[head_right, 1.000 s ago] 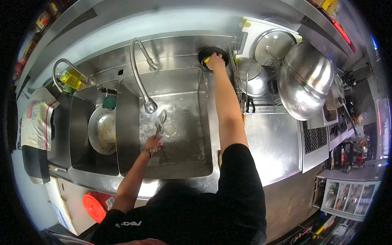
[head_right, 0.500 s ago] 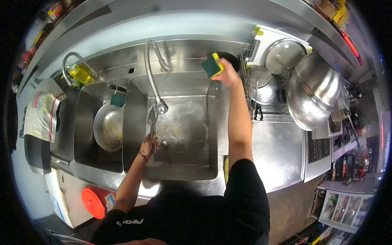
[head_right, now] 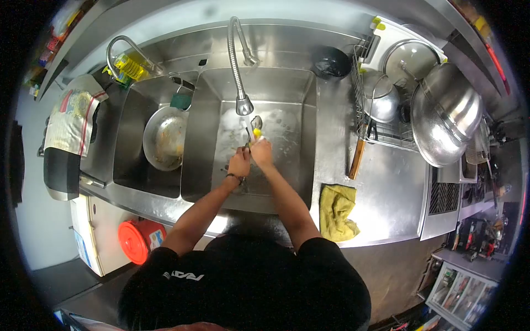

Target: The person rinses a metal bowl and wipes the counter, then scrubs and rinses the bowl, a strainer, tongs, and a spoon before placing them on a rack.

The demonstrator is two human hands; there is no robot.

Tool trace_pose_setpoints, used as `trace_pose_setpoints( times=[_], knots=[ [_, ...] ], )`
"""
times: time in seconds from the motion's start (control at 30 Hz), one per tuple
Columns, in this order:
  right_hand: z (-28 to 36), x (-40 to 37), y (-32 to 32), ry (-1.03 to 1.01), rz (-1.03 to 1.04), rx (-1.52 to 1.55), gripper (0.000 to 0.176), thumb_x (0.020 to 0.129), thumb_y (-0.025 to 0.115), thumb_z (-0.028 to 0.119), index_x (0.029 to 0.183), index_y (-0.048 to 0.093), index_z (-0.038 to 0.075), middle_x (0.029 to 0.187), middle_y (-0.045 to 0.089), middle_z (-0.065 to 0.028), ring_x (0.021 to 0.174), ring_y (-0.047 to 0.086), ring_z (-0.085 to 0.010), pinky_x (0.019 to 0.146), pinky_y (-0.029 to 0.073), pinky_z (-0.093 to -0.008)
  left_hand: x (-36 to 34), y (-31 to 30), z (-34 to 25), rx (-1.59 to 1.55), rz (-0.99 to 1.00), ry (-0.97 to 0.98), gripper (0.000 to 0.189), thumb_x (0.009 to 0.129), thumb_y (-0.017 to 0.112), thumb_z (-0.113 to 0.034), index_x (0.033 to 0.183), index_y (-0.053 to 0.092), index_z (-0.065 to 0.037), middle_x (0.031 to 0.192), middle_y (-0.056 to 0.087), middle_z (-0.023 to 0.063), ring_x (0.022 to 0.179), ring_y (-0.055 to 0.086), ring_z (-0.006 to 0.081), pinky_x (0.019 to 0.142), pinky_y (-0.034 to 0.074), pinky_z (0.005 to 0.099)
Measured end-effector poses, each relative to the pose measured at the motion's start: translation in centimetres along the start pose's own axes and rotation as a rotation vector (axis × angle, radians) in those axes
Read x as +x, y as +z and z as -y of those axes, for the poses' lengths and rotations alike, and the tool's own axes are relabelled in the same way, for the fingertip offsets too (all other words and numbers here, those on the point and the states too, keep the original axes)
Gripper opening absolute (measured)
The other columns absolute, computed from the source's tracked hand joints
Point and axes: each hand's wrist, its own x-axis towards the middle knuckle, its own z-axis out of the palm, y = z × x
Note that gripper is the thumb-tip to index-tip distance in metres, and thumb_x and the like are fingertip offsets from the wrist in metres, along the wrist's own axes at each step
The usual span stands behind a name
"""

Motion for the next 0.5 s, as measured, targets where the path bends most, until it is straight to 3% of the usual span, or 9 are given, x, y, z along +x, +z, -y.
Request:
trace_pose_setpoints(
  times=[0.07,0.13,0.17,0.2,0.27,0.33,0.4,0.47,0.5],
  knots=[
    [-1.8,0.2,-0.7,-0.100,0.052,-0.080,0.041,0.088,0.044,0.035,0.086,0.061,-0.003,0.086,0.061,-0.0239,0.083,0.060,-0.0340,0.071,0.045,-0.0429,0.1,-0.3,1.0,-0.005,-0.020,0.022,0.046,0.087,0.046,-0.042,0.102,0.050,0.002,0.083,0.060,0.0262,0.081,0.057,0.0447,0.070,0.046,0.0482],
    [-3.8,0.5,-1.9,0.459,0.097,0.511,0.043,0.087,0.045,0.038,0.092,0.060,-0.001,0.086,0.061,-0.0246,0.085,0.061,-0.0336,0.073,0.046,-0.0425,0.1,-1.4,1.2,-0.036,-0.096,0.018,0.052,0.084,0.048,-0.048,0.100,0.052,0.002,0.085,0.060,0.0266,0.084,0.056,0.0444,0.071,0.045,0.0479],
    [-4.7,0.1,-2.6,0.457,0.099,0.511,0.043,0.087,0.045,0.038,0.092,0.060,-0.001,0.086,0.061,-0.0246,0.085,0.061,-0.0336,0.073,0.046,-0.0425,0.7,-0.8,2.4,0.002,-0.169,0.070,0.054,0.083,0.049,-0.051,0.097,0.053,0.002,0.082,0.062,0.0223,0.071,0.061,0.0358,0.061,0.047,0.0418],
    [-5.5,-0.2,-3.5,0.460,0.090,0.533,0.041,0.085,0.048,0.039,0.097,0.058,0.001,0.092,0.060,-0.0235,0.088,0.059,-0.0364,0.076,0.045,-0.0438,0.9,-2.2,1.2,0.002,-0.173,0.069,0.054,0.083,0.049,-0.051,0.097,0.053,0.002,0.082,0.062,0.0223,0.071,0.061,0.0358,0.061,0.047,0.0418],
    [-5.7,-0.3,-5.6,0.466,0.081,0.548,0.041,0.083,0.050,0.039,0.103,0.056,0.003,0.097,0.060,-0.0224,0.091,0.057,-0.0392,0.079,0.044,-0.0452,0.9,-4.5,-1.1,-0.203,0.224,-0.218,0.053,0.084,0.049,-0.050,0.097,0.053,0.001,0.081,0.063,0.0153,0.058,0.059,0.0223,0.050,0.045,0.0333],
    [-5.6,0.4,-10.3,0.340,-0.235,0.575,0.045,0.080,0.055,0.037,0.109,0.048,0.004,0.095,0.060,-0.0226,0.089,0.057,-0.0404,0.078,0.044,-0.0456,2.7,-3.1,0.3,-0.361,0.287,-0.191,0.054,0.084,0.049,-0.050,0.102,0.050,0.001,0.079,0.061,0.0123,0.057,0.057,0.0176,0.050,0.045,0.0303],
    [-6.1,2.2,-15.5,0.375,-0.308,0.506,0.048,0.077,0.059,0.035,0.112,0.042,0.006,0.092,0.061,-0.0219,0.088,0.057,-0.0414,0.078,0.044,-0.0454,4.1,-1.7,0.5,-0.520,0.358,-0.159,0.057,0.084,0.048,-0.051,0.106,0.048,0.001,0.078,0.060,0.0092,0.057,0.055,0.0129,0.050,0.044,0.0274],
    [-7.6,4.7,-19.8,0.312,-0.432,0.562,0.047,0.075,0.061,0.033,0.109,0.042,0.007,0.093,0.061,-0.0214,0.091,0.056,-0.0397,0.078,0.044,-0.0443,5.3,-1.3,0.0,-0.528,0.369,0.042,0.050,0.085,0.053,-0.044,0.108,0.047,0.000,0.076,0.059,0.0062,0.053,0.053,0.0103,0.048,0.042,0.0250],
    [-8.8,6.3,-21.6,0.265,-0.509,0.443,0.048,0.074,0.062,0.033,0.109,0.043,0.008,0.099,0.058,-0.0212,0.094,0.055,-0.0389,0.078,0.044,-0.0436,5.4,-1.9,-1.8,-0.411,0.381,0.024,0.043,0.084,0.059,-0.032,0.108,0.047,0.001,0.072,0.056,0.0052,0.052,0.052,0.0098,0.046,0.042,0.0241]
  ],
)
